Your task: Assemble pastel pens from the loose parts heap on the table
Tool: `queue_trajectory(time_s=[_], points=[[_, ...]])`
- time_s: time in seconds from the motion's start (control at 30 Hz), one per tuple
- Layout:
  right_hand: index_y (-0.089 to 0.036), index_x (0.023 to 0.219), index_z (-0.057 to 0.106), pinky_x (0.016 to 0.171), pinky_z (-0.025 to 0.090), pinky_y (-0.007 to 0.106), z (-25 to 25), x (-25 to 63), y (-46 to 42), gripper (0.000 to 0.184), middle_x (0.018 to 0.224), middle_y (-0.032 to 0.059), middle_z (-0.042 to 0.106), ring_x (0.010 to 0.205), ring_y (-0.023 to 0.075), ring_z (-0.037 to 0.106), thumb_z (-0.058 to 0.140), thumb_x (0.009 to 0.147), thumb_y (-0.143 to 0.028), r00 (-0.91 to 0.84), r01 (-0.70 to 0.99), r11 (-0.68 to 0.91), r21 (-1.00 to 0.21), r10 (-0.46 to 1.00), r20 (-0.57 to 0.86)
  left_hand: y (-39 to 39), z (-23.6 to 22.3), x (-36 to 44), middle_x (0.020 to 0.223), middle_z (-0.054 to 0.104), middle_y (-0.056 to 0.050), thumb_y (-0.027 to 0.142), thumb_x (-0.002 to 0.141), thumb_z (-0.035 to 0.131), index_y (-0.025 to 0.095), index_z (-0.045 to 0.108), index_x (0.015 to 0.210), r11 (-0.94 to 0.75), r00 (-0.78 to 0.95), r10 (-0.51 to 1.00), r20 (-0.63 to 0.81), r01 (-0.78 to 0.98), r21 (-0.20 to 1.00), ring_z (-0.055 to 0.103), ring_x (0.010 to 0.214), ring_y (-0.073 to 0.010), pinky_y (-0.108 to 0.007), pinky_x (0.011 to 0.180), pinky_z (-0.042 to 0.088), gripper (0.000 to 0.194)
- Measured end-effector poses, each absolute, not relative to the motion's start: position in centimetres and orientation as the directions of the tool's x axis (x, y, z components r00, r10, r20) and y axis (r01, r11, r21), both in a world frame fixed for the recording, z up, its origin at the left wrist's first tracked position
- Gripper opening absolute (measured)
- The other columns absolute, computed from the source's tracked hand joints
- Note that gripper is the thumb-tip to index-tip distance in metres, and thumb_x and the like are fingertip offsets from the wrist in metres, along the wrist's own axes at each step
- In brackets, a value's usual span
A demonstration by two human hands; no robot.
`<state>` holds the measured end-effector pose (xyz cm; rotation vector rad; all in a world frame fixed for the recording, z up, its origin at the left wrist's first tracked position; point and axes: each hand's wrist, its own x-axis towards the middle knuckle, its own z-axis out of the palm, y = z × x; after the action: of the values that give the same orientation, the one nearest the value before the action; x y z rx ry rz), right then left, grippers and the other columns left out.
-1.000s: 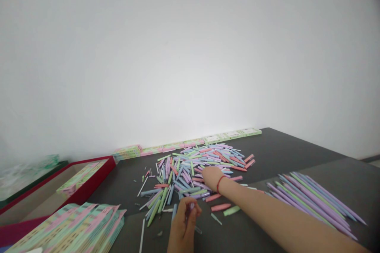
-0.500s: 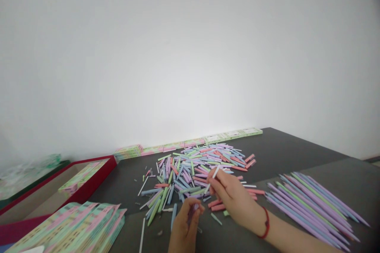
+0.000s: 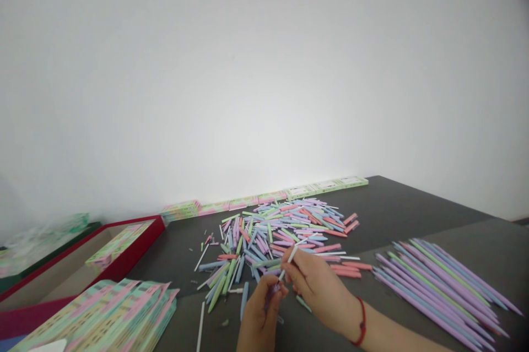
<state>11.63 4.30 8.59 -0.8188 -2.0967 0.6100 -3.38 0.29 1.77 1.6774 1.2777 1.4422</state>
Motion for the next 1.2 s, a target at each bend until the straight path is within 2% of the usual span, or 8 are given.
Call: queue_trajectory(time_s=[0.17,0.27,0.37,0.47,0.6,0.73,0.93,1.2], points=[[-0.022,0.085,0.049,0.063,0.037,0.025,8.4,12.0,4.3,0.021,0.072,-0.0018,0.058,0.066,0.0144,0.055,0.033,0.098,-0.027,-0.427,0.350,0.630,-0.693,0.766,0.481,0.2,2.2,-3.3,0.079,0.060,0.001,0.033,0.090,0.044,0.022,0.056,0.089,-0.372,-0.046,0.914,0.403,0.304,0.877,0.057,0.076,-0.0171,-0.025,0.073,0.042,0.016],[-0.021,0.086,0.048,0.063,0.037,0.026,8.2,12.0,4.4,0.022,0.073,-0.0009,0.059,0.066,0.0148,0.056,0.031,0.098,-0.028,-0.422,0.384,0.633,-0.672,0.768,0.482,0.2,2.2,-3.4,0.078,0.060,0.001,0.034,0.090,0.044,0.022,0.056,0.088,-0.372,-0.050,0.911,0.410,0.332,0.867,0.057,0.075,-0.0172,-0.026,0.071,0.042,0.017],[-0.020,0.083,0.050,0.061,0.036,0.027,8.0,12.0,4.8,0.025,0.077,0.0024,0.062,0.068,0.0164,0.056,0.032,0.097,-0.029,-0.478,0.495,0.676,-0.547,0.737,0.478,0.3,1.8,-3.6,0.075,0.059,0.001,0.036,0.091,0.042,0.023,0.056,0.089,-0.365,-0.054,0.909,0.413,0.377,0.851,0.056,0.071,-0.0174,-0.026,0.068,0.042,0.020],[-0.020,0.081,0.056,0.061,0.035,0.027,7.7,12.5,5.2,0.029,0.078,0.0032,0.065,0.068,0.0169,0.057,0.032,0.096,-0.026,-0.618,0.566,0.724,-0.393,0.689,0.379,0.4,1.4,-3.9,0.076,0.059,0.000,0.038,0.090,0.043,0.023,0.058,0.095,-0.330,-0.100,0.908,0.407,0.427,0.842,0.057,0.072,-0.0186,-0.028,0.067,0.043,0.022],[-0.022,0.080,0.063,0.062,0.035,0.024,7.3,13.3,5.6,0.029,0.078,0.0001,0.069,0.074,0.0156,0.061,0.037,0.094,-0.020,-0.753,0.525,0.772,-0.358,0.617,0.229,0.3,1.1,-4.3,0.093,0.064,-0.005,0.037,0.090,0.044,0.022,0.059,0.106,-0.339,-0.130,0.886,0.445,0.472,0.814,0.059,0.085,-0.0217,-0.032,0.076,0.045,0.026],[-0.022,0.081,0.065,0.061,0.035,0.024,6.7,13.2,5.6,0.030,0.078,0.0001,0.071,0.071,0.0156,0.063,0.037,0.094,-0.023,-0.774,0.539,0.790,-0.292,0.602,0.197,0.1,1.4,-4.2,0.093,0.065,-0.006,0.033,0.089,0.043,0.023,0.061,0.103,-0.388,-0.034,0.877,0.479,0.536,0.750,0.059,0.085,-0.0222,-0.034,0.078,0.045,0.024],[-0.020,0.084,0.065,0.052,0.032,0.026,7.4,12.7,5.0,0.021,0.076,0.0053,0.072,0.063,0.0211,0.065,0.045,0.090,-0.023,-0.710,0.676,0.732,-0.086,0.678,0.192,0.0,2.2,-4.2,0.087,0.065,-0.006,0.028,0.090,0.040,0.023,0.060,0.096,-0.398,0.022,0.858,0.513,0.661,0.637,0.057,0.080,-0.0236,-0.035,0.073,0.041,0.021],[-0.019,0.078,0.063,0.046,0.029,0.025,8.4,12.7,4.6,0.015,0.068,0.0060,0.072,0.058,0.0218,0.067,0.051,0.085,-0.016,-0.733,0.675,0.738,0.022,0.666,0.138,0.4,1.8,-4.3,0.084,0.065,-0.005,0.021,0.090,0.040,0.023,0.059,0.091,-0.417,0.080,0.831,0.551,0.744,0.522,0.056,0.077,-0.0236,-0.035,0.073,0.037,0.019]])
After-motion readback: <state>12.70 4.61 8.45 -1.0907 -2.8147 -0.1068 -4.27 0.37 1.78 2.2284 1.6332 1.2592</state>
